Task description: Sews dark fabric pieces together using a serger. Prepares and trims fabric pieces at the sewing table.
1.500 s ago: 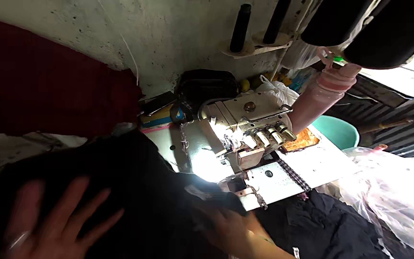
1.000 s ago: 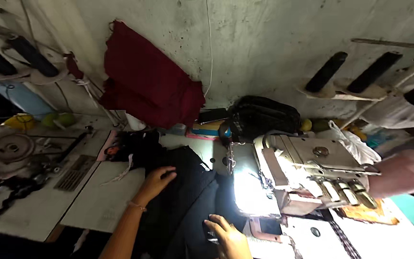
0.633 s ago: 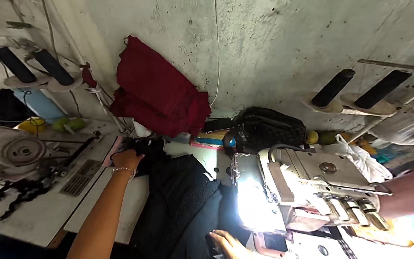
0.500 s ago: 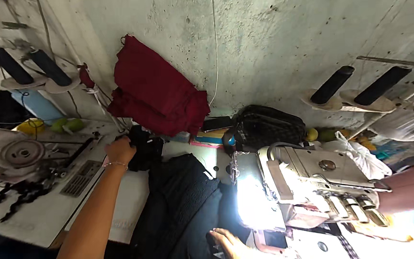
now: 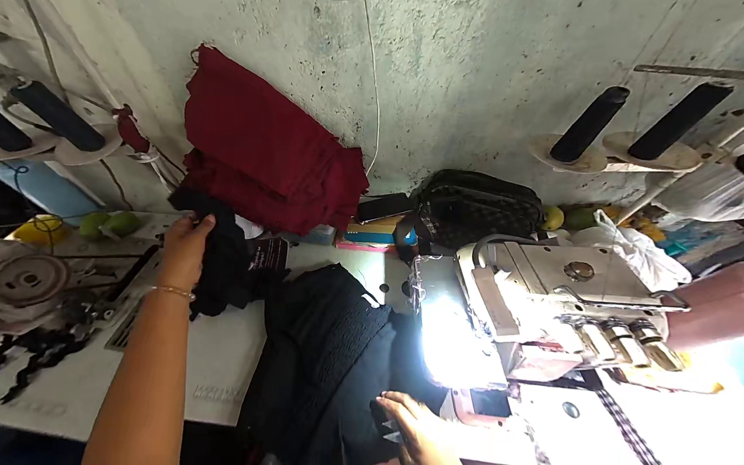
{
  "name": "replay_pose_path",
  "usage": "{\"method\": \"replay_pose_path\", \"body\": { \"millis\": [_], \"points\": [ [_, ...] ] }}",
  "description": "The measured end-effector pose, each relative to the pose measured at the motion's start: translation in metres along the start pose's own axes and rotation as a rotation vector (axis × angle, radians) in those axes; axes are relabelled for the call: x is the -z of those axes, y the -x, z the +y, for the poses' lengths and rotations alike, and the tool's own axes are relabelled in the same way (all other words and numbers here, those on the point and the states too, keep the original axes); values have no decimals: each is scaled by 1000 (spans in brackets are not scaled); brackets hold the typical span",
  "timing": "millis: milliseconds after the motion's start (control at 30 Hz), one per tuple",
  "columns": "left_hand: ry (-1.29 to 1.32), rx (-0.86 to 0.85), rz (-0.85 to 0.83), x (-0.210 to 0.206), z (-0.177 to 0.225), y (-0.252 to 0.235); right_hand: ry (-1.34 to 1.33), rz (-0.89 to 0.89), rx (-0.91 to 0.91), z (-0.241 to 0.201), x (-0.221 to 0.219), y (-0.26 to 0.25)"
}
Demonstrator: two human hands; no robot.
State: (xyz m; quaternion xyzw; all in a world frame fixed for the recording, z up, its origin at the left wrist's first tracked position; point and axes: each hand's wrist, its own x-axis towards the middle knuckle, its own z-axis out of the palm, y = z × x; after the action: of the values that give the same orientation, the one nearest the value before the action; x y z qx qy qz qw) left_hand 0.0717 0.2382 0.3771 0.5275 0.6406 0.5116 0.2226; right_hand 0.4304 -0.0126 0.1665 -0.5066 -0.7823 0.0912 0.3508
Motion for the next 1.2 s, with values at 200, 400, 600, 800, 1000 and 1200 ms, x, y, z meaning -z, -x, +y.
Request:
{"method": "replay_pose_path", "body": {
  "millis": [200,400,600,800,1000,1200],
  "points": [
    [187,77,-219,11,58,47,-38,10,-1,4,-1,2],
    [488,-12,-514,-10,61,181,-902,-44,-340,-24,33,-14],
    [1017,62,-574,-71,32,283,-1462,-70,-783,-54,74,-24],
    [-353,-52,-917,-3,-10,263,-1127,230,-810,-25,114,3],
    [-71,-702,-802,-94,46,281,-793,78,-352,-23,115,5],
    [240,-572,-1292,-76,85,306,-694,-369,-73,-36,194,43]
  ]
}}
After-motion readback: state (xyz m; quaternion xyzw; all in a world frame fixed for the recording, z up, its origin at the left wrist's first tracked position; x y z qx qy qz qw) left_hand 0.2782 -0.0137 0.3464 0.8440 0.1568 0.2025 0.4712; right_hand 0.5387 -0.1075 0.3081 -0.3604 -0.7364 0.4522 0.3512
